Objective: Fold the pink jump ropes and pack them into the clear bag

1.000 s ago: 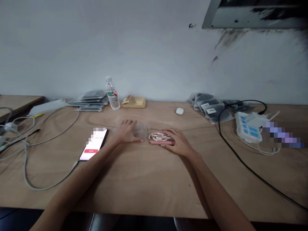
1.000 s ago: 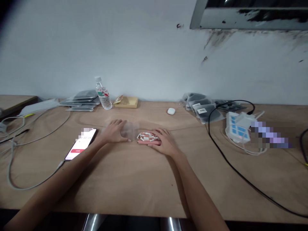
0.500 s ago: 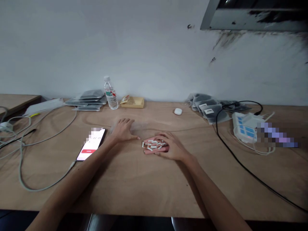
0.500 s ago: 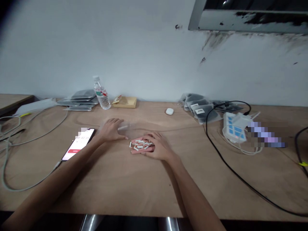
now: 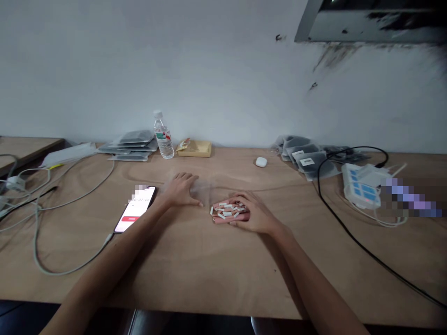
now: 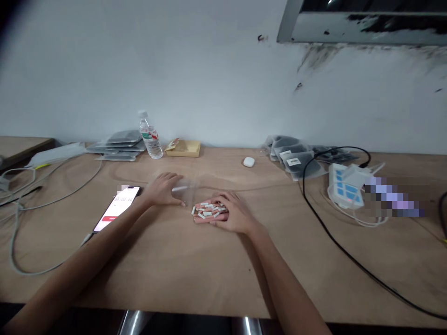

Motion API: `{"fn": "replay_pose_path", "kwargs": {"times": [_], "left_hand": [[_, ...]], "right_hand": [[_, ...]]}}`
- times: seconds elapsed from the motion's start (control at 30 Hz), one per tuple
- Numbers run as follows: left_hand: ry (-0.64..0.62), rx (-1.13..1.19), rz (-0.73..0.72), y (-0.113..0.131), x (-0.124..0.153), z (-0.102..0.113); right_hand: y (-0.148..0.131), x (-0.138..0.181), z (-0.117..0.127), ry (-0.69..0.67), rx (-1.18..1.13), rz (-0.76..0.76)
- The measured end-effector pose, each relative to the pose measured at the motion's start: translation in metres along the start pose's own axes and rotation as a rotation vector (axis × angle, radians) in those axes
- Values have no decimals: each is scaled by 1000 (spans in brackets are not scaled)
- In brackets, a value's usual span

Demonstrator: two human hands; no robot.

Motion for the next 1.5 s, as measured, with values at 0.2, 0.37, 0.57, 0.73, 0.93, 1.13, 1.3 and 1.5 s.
{"fn": "replay_pose_path", "kwargs": {"times": [0.2,0.37,0.57,0.73,0.93,1.13,1.3,1.5], "left_hand": [[80,18,16,2,-3,8],[81,27,-5,7,-5,9],[24,-17,-33,9,-3,5],[75,-48,-57,12,-2,9],[29,68,-172,25,0,2],[-28,119,-156,20,2,-6],[-57,133,-186,37,7,-7],[-62,109,-132,66,9,-2]], "right_hand": [[3,1,-4,-16,68,-9],[8,2,-7,-10,94,-38],[11,1,-6,19,34,-48],[11,1,-5,33,18,-46],[9,-1,-5,34,6,-70],[20,2,-5,31,17,-85],[30,2,-2,54,128,-88],[24,2,-3,38,190,-55]]}}
Point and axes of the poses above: each hand's wrist, its own x-axis away from the middle knuckle, its own z-axis out of the back of the hand, y = z × x, the point moved 8 cm from there along -x, towards the middle knuckle, and after that the axes turned 13 degrees about y, right-handed, at the moved point
